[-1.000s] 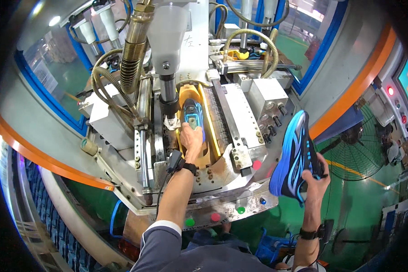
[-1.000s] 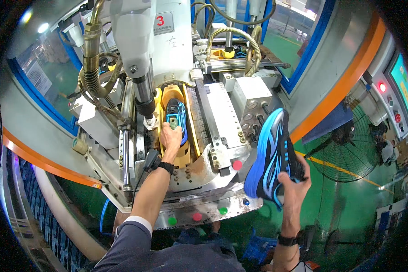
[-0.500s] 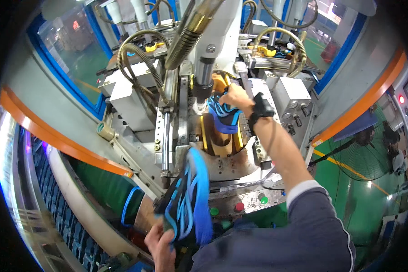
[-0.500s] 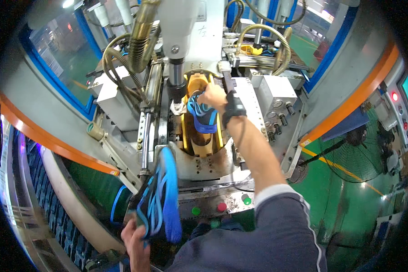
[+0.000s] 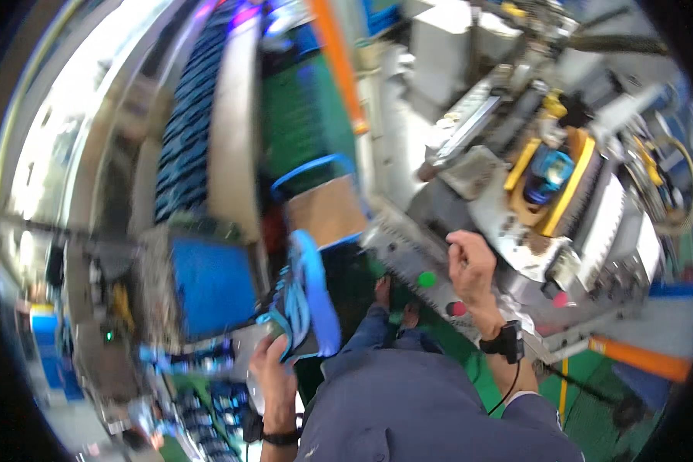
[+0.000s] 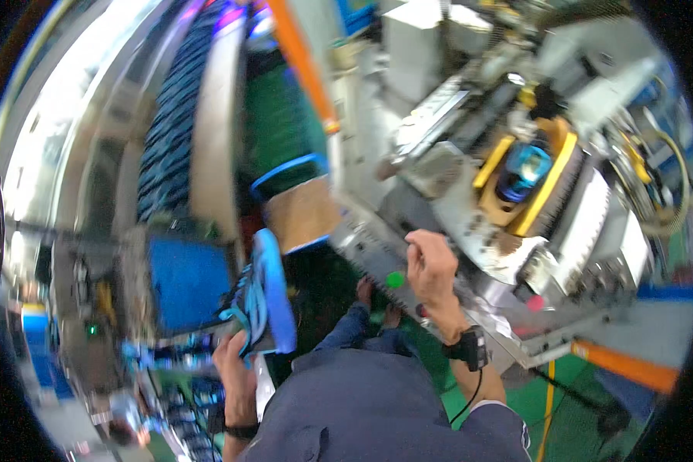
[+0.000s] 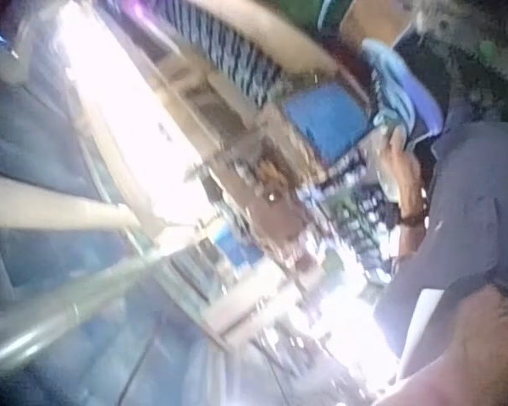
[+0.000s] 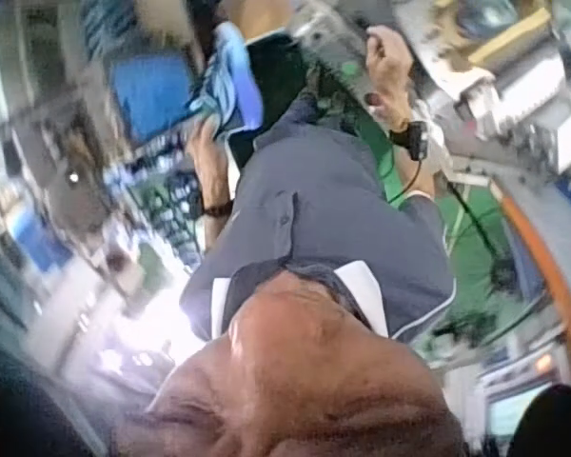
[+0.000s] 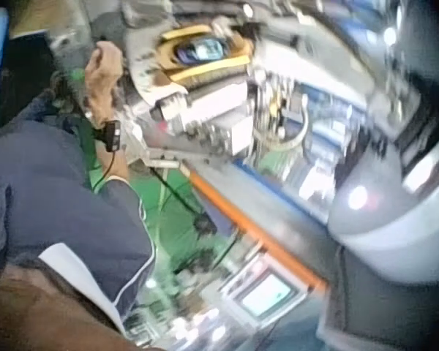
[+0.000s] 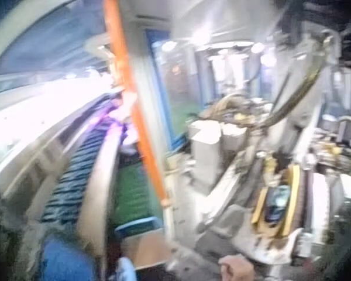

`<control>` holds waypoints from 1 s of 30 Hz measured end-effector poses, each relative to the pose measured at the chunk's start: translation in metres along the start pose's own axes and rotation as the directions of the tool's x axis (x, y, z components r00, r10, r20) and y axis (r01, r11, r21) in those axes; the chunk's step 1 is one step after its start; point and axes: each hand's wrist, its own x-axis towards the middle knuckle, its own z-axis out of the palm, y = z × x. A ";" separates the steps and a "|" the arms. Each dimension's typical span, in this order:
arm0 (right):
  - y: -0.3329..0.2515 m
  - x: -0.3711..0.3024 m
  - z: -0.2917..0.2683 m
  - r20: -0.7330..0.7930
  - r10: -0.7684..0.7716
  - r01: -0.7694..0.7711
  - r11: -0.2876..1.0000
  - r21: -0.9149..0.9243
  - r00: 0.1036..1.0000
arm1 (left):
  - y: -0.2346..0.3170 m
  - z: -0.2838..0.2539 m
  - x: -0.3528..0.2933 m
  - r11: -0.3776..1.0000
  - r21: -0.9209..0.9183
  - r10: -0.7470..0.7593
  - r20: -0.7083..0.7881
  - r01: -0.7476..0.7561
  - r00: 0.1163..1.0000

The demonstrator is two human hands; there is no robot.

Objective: The recorder operates an industrial lasting machine to shape shoe uppers.

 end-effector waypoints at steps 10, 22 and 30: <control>0.059 -0.067 0.134 0.473 0.017 0.105 0.967 -0.232 0.881 | -0.081 -0.098 -0.058 0.889 -0.360 -0.358 -0.156 0.285 0.920; 0.073 -0.069 0.160 0.332 -0.061 0.225 0.846 -0.483 0.941 | -0.162 -0.322 -0.030 0.868 -0.496 -0.388 -0.648 0.024 0.656; -0.110 0.006 0.225 0.022 -0.022 0.028 0.941 -0.337 1.000 | -0.177 -0.481 0.028 0.776 -0.591 -0.391 -0.725 -0.220 0.566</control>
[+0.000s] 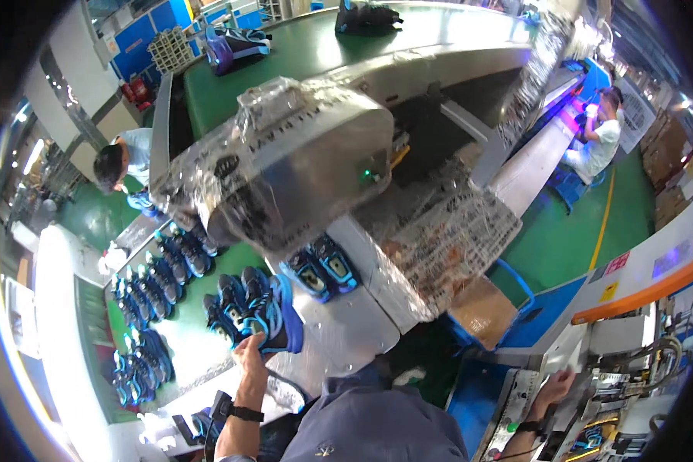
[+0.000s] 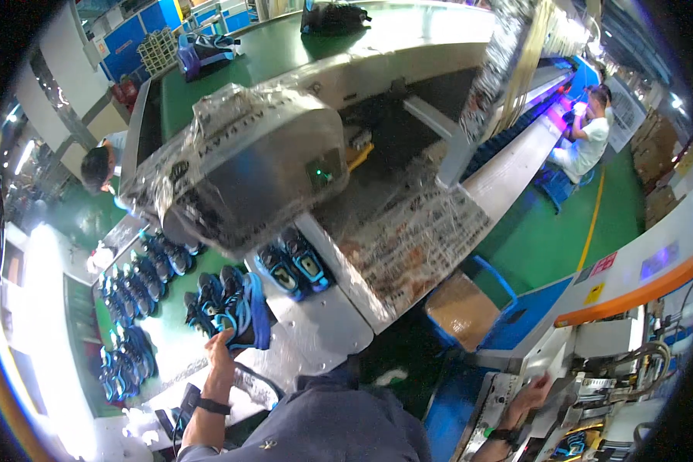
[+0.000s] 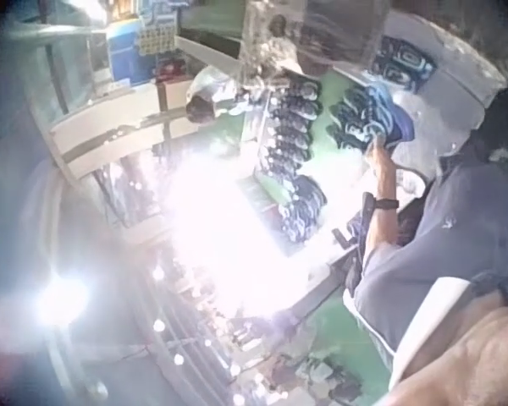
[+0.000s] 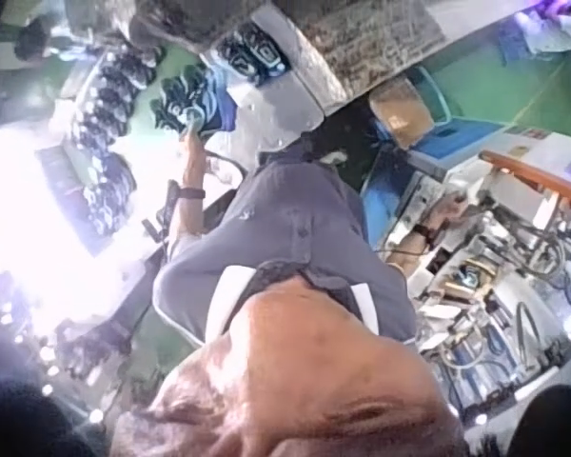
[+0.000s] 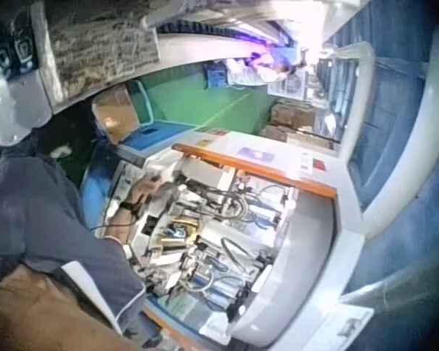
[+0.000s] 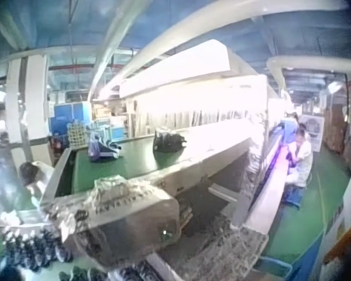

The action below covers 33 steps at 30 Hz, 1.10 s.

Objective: The recorder operates an industrial lasting machine to shape shoe uppers.

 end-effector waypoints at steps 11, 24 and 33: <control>-0.717 0.031 0.017 -0.191 -0.977 0.976 -0.133 0.171 -0.099 | 0.038 0.018 0.342 0.815 0.552 0.342 -0.212 -0.177 0.915; -0.944 -0.024 0.157 0.102 -0.792 0.795 -0.606 -0.021 -0.602 | 0.010 0.065 0.421 1.000 -0.001 0.020 0.053 -0.020 0.998; -0.932 0.017 0.158 -0.091 -0.852 0.847 -0.492 -0.200 -0.516 | -0.010 0.082 0.083 0.971 0.194 -0.222 0.519 0.139 0.826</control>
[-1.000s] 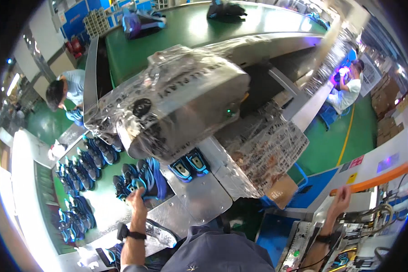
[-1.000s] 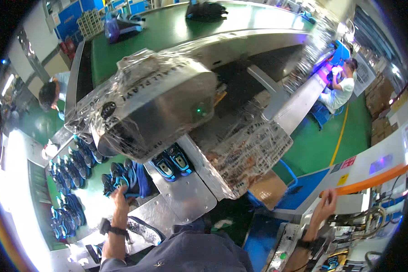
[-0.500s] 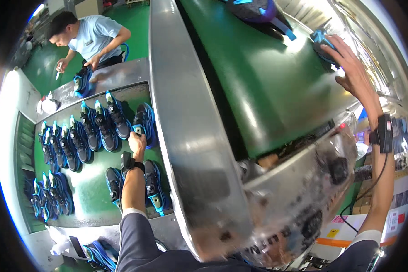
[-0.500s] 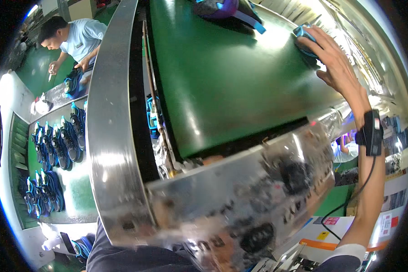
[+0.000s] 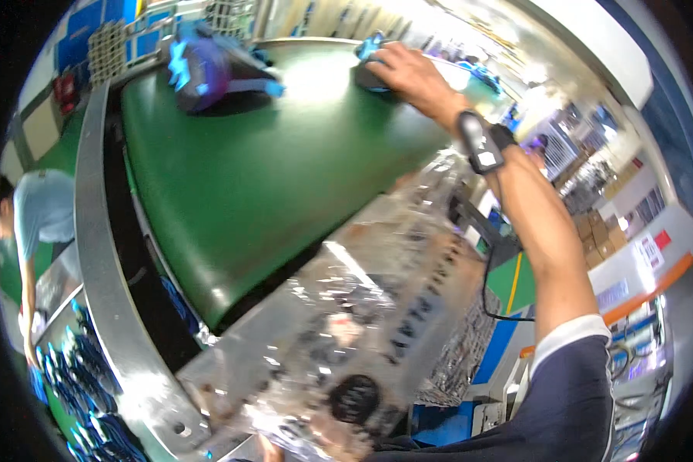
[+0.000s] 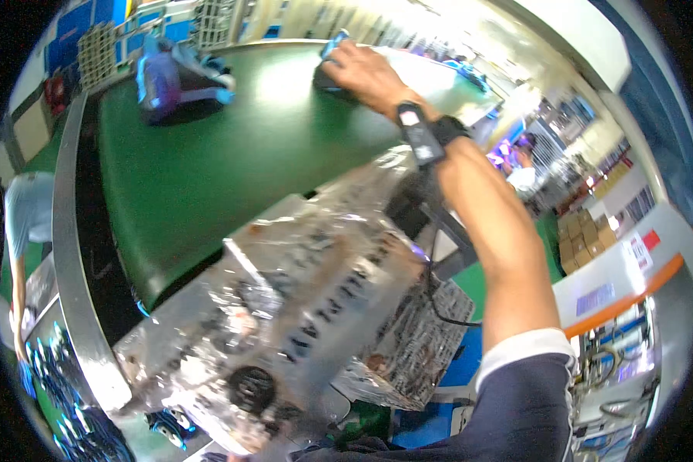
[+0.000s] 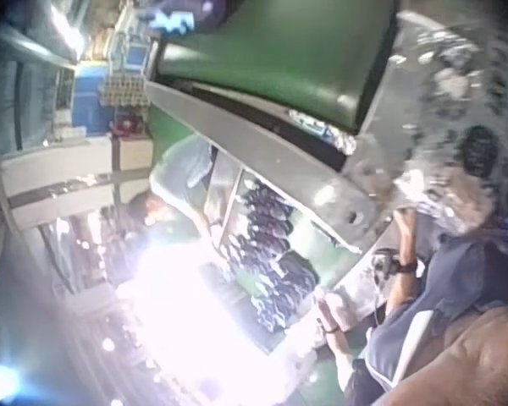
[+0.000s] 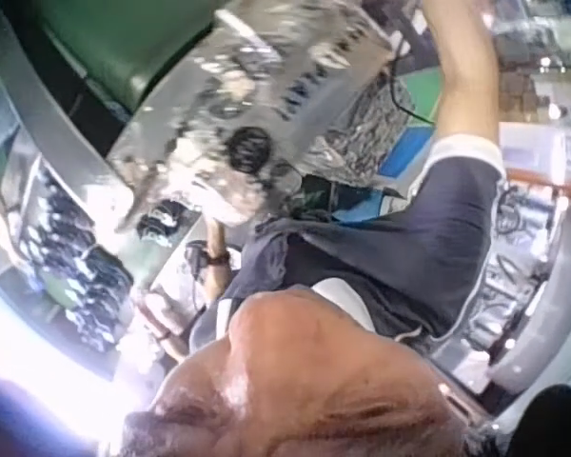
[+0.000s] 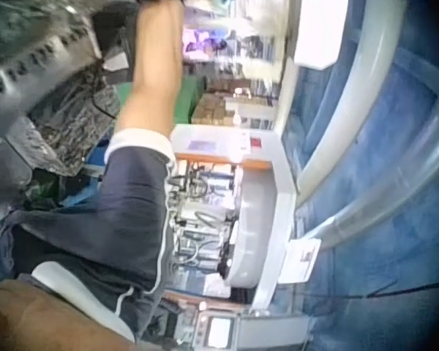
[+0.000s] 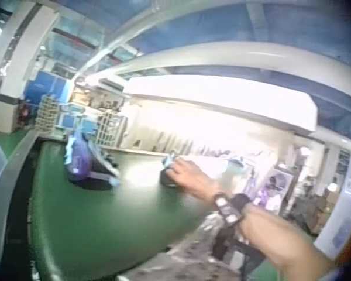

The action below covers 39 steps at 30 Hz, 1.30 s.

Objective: The recorder operates an industrial lasting machine to shape shoe uppers.

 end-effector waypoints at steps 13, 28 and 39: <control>0.030 -0.259 -0.322 -0.124 0.912 -0.598 0.354 0.719 0.391 | 0.106 0.205 -0.111 1.000 -0.003 0.017 0.837 -0.027 0.547; -0.463 -0.652 -0.659 0.240 0.601 -0.212 -0.582 0.785 -0.762 | -0.132 0.408 -0.378 0.923 0.386 -0.383 0.918 0.004 -0.106; -0.680 -0.767 -0.860 -0.319 0.089 -0.311 -0.570 0.760 -0.943 | -0.367 0.499 -0.622 0.834 0.278 -0.547 0.536 -0.477 -0.643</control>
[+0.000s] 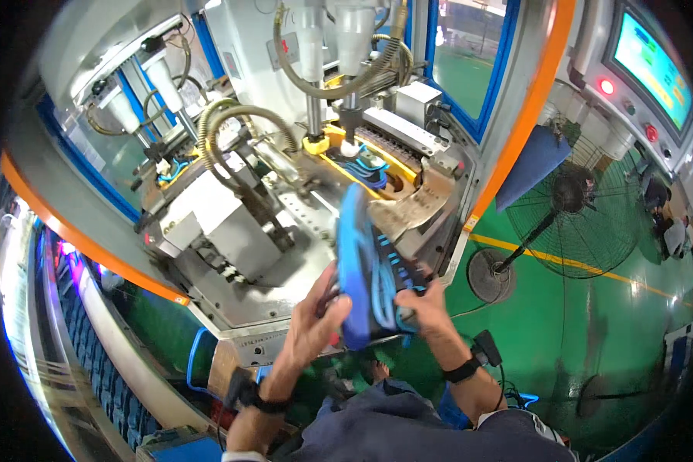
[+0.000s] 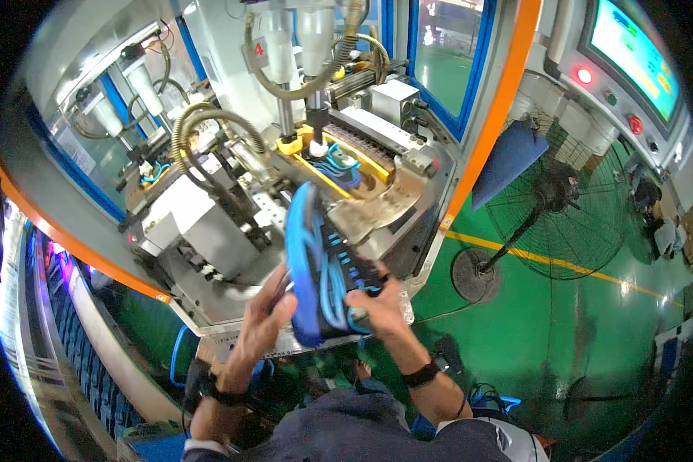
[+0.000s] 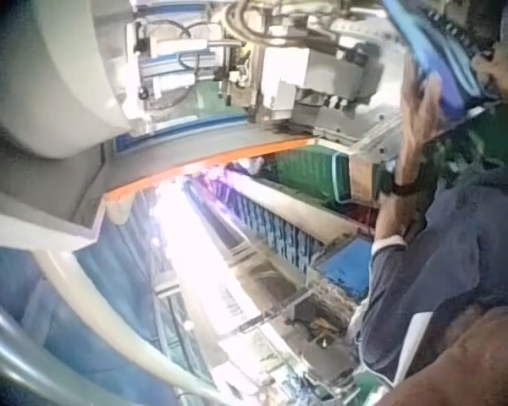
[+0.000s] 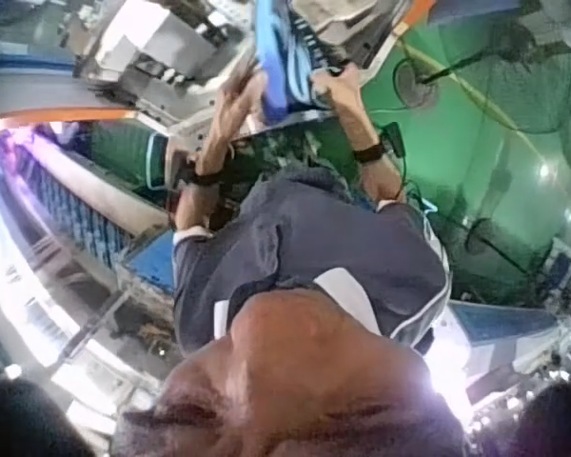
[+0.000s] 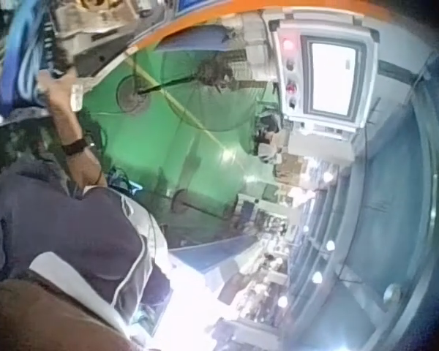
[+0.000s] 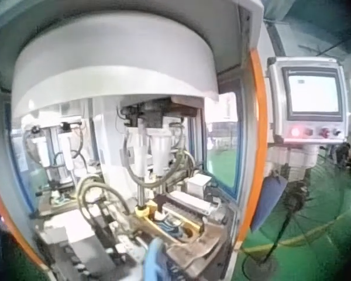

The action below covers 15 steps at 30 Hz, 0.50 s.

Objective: The recorder operates an industrial lasting machine to shape shoe uppers.

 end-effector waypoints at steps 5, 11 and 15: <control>-0.034 0.043 -0.074 -0.308 -0.178 0.214 0.973 0.084 0.934 | -0.055 -0.014 0.170 0.934 0.335 0.010 -0.369 0.123 0.930; -0.067 0.088 -0.134 -0.422 -0.366 0.371 0.926 -0.073 0.830 | -0.132 -0.035 0.325 0.650 0.627 0.068 -0.611 0.430 0.788; -0.085 0.123 -0.149 -0.468 -0.368 0.265 0.925 -0.273 0.803 | -0.165 -0.053 0.382 0.537 0.667 0.113 -0.664 0.516 0.740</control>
